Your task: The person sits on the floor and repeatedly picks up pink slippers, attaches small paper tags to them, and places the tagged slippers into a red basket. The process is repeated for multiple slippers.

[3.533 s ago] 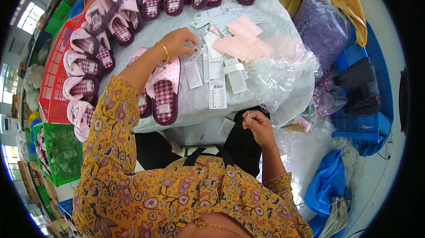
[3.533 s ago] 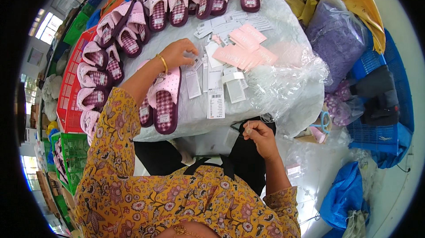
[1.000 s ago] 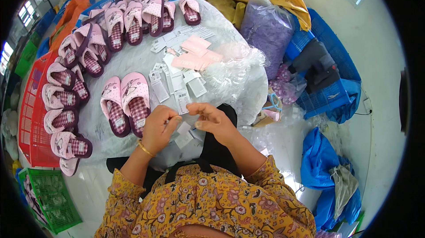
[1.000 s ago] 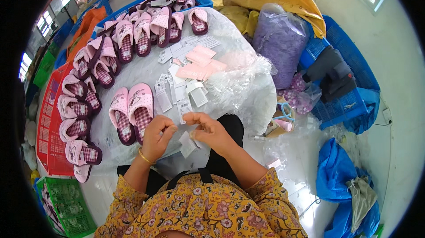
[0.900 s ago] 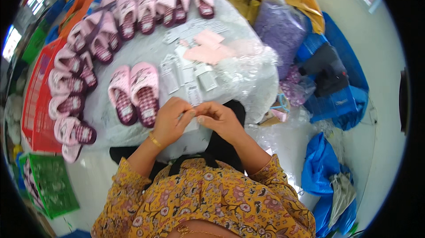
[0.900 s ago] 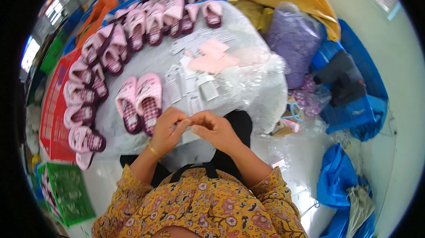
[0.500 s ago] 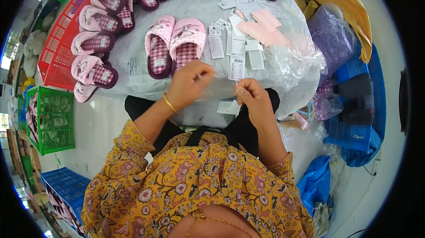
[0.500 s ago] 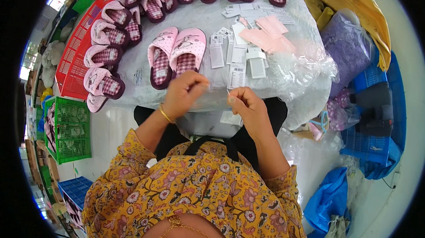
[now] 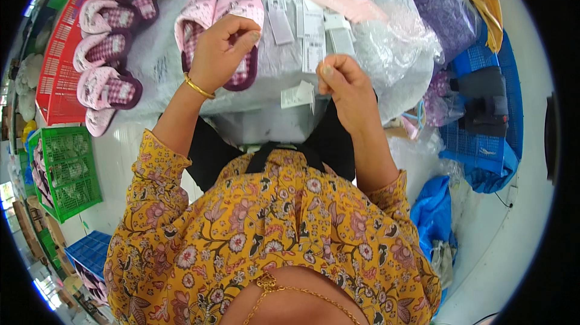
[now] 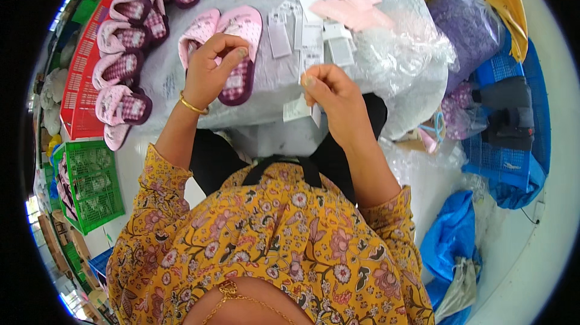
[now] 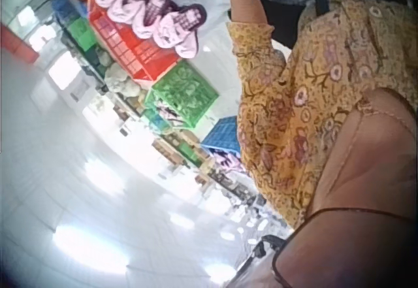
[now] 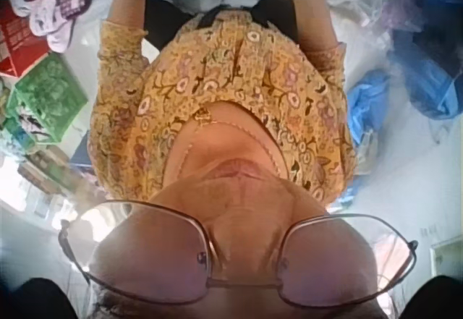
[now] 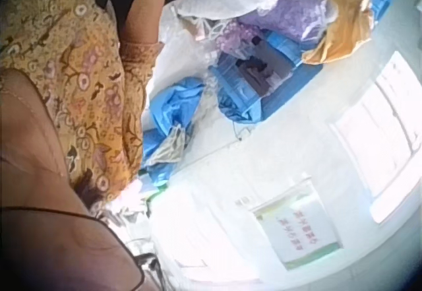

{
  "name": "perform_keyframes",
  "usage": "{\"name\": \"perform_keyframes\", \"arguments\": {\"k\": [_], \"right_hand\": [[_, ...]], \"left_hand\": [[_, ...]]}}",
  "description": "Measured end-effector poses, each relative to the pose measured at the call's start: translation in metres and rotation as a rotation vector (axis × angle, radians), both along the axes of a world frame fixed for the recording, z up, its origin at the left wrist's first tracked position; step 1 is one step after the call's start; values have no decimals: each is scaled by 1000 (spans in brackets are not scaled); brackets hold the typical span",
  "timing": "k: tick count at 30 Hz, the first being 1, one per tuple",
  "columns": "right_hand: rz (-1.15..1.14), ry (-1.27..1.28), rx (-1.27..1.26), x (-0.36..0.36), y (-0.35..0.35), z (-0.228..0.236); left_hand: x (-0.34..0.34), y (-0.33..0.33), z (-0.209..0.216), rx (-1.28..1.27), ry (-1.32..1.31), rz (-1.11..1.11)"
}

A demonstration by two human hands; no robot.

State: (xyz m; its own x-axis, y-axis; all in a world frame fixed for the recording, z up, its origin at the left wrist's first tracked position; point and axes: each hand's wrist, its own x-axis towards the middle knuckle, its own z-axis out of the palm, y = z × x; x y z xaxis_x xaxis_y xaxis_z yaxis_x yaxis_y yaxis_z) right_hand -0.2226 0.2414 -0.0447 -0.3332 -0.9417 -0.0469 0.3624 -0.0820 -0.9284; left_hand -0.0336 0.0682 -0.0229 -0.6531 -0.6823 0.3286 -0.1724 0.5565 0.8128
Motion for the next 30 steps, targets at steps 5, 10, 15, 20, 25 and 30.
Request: {"name": "perform_keyframes", "arguments": {"k": [5, 10, 15, 20, 25, 30], "right_hand": [[101, -70, -31, 3, -2, 19], [161, -191, -174, 14, -10, 58], [234, -248, -281, 28, -26, 80], [187, -184, -320, 37, -40, 90], [157, -198, -324, 37, -38, 91], [91, -126, -295, 42, -34, 89]], "left_hand": [[-1, 52, -5, 209, -52, -374], [-1, 78, -31, 110, -84, -417], [7, 80, -40, 312, -32, -453], [21, 80, -51, 564, 44, -491], [40, 81, -58, 624, 92, -450], [55, 78, -63, 518, 145, -411]]}}
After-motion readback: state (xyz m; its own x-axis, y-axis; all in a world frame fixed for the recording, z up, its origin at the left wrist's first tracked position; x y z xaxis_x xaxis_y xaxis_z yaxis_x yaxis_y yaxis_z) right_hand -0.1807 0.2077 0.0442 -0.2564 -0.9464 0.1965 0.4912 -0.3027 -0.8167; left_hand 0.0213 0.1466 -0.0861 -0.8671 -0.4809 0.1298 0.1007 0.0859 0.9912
